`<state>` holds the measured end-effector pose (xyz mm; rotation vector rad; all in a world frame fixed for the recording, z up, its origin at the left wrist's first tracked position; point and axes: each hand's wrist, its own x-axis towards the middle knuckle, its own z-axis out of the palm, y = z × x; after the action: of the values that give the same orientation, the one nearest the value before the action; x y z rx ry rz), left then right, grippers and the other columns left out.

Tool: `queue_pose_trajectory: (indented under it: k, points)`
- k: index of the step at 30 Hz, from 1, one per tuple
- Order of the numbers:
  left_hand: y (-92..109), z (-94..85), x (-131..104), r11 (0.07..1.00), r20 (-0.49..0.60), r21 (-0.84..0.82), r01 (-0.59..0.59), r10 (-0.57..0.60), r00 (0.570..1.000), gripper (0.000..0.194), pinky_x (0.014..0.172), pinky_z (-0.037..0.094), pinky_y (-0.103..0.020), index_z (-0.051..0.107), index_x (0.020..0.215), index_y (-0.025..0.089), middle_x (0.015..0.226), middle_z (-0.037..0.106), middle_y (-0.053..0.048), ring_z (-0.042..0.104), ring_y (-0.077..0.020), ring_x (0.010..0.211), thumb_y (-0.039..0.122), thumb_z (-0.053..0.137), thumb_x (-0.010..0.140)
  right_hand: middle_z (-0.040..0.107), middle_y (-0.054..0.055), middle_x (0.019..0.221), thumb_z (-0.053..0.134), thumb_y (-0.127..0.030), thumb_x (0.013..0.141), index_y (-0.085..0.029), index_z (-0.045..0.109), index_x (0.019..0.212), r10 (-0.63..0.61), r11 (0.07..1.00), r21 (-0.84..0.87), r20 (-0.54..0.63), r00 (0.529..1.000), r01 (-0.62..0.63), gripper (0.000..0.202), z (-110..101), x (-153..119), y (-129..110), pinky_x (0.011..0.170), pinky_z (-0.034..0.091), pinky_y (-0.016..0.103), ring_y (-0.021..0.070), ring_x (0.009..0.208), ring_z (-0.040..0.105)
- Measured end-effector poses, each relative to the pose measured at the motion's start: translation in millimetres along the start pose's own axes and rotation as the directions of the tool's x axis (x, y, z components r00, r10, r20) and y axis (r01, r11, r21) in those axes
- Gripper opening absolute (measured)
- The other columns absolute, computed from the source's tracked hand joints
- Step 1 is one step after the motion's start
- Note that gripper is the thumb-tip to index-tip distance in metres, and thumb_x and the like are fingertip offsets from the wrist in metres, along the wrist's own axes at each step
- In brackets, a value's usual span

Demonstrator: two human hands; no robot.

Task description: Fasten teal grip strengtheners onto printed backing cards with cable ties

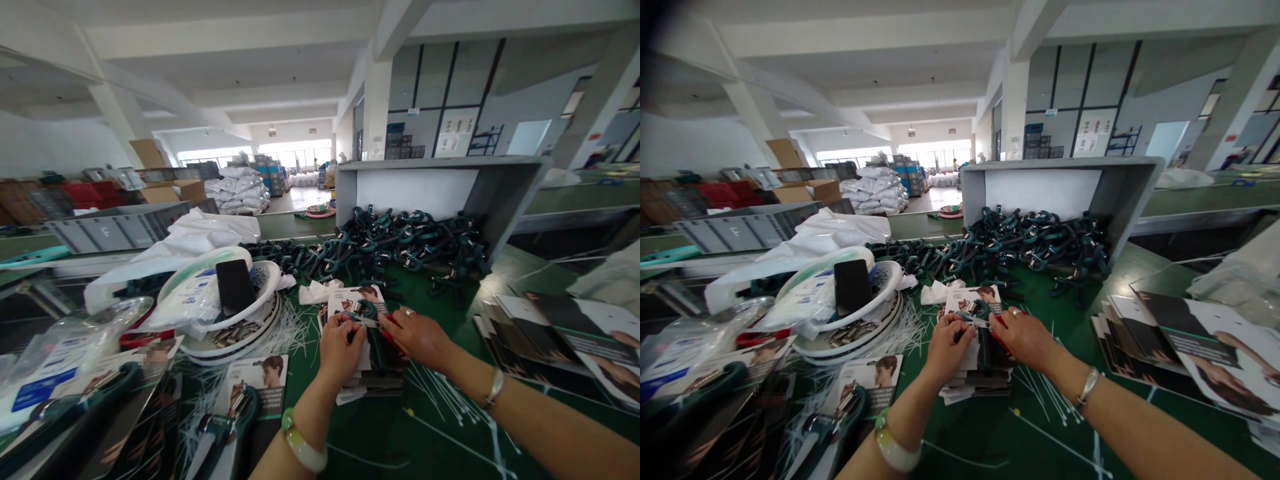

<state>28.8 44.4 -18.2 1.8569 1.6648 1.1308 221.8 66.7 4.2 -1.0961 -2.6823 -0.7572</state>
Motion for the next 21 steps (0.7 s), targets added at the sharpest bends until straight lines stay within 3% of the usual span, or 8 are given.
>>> queue_pose_trajectory:
  k: [4,7,10,13,16,18,21]
  points:
    - [0,1.0,0,1.000,-0.040,-0.003,0.016,-0.016,0.999,0.017,0.088,0.039,-0.034,0.065,0.072,0.020,0.097,0.057,-0.005,0.051,-0.0184,0.097,0.029,0.053,0.080,0.065,0.012,0.086,0.051,-0.012,0.079,-0.015,0.057,0.111,-0.059,0.998,0.022,-0.002,0.998,0.059,0.033,3,3,8,0.058,0.042,0.026,0.0209,0.078,0.057]
    - [-1,1.9,1,0.999,-0.071,-0.027,0.031,-0.033,0.997,0.018,0.089,0.039,-0.034,0.063,0.070,0.019,0.094,0.057,-0.005,0.051,-0.0187,0.096,0.027,0.051,0.080,0.065,0.011,0.085,0.050,-0.011,0.078,-0.016,0.058,0.110,-0.065,0.997,0.047,0.090,0.994,0.061,0.033,1,4,9,0.057,0.040,0.025,0.0194,0.074,0.058]
    - [-6,-0.6,1,0.987,-0.172,-0.111,0.113,-0.132,0.976,0.021,0.090,0.039,-0.031,0.060,0.071,0.018,0.093,0.058,-0.006,0.051,-0.0179,0.098,0.025,0.045,0.083,0.066,0.009,0.085,0.051,-0.012,0.076,-0.017,0.060,0.104,-0.020,0.986,0.168,0.206,0.978,-0.015,0.030,-10,5,13,0.060,0.040,0.024,0.0182,0.074,0.060]
    - [-12,-8.9,-1,0.957,-0.268,-0.178,0.231,-0.273,0.924,0.026,0.088,0.041,-0.033,0.058,0.097,0.015,0.106,0.055,-0.011,0.052,-0.0185,0.097,0.029,0.039,0.086,0.067,0.005,0.081,0.057,-0.025,0.075,-0.020,0.063,0.092,0.028,0.916,0.367,0.345,0.938,-0.162,0.019,-30,11,23,0.061,0.038,0.024,0.0174,0.073,0.060]
    - [-15,-19.9,-8,0.960,-0.195,-0.105,0.261,-0.277,0.941,0.037,0.088,0.041,-0.036,0.056,0.108,0.016,0.109,0.054,-0.011,0.053,-0.0213,0.097,0.039,0.050,0.080,0.065,0.001,0.075,0.066,-0.046,0.065,-0.023,0.065,0.090,-0.062,0.818,0.519,0.510,0.858,-0.249,0.034,-54,22,32,0.054,0.035,0.022,0.0161,0.065,0.058]
    - [-14,-25.8,-12,0.972,-0.082,0.002,0.233,-0.232,0.969,0.031,0.089,0.039,-0.036,0.063,0.093,0.020,0.103,0.057,-0.007,0.052,-0.0230,0.099,0.043,0.057,0.074,0.064,0.000,0.074,0.069,-0.052,0.057,-0.023,0.067,0.088,-0.127,0.802,0.544,0.560,0.818,-0.247,0.042,-66,33,33,0.052,0.033,0.022,0.0154,0.062,0.056]
    - [-12,-30.3,-17,0.971,0.008,0.082,0.224,-0.225,0.974,0.024,0.086,0.039,-0.034,0.066,0.076,0.023,0.098,0.060,-0.005,0.054,-0.0226,0.095,0.045,0.060,0.071,0.063,0.000,0.073,0.072,-0.054,0.052,-0.022,0.068,0.082,-0.168,0.831,0.520,0.573,0.802,-0.198,0.044,-74,49,26,0.052,0.032,0.022,0.0147,0.062,0.055]
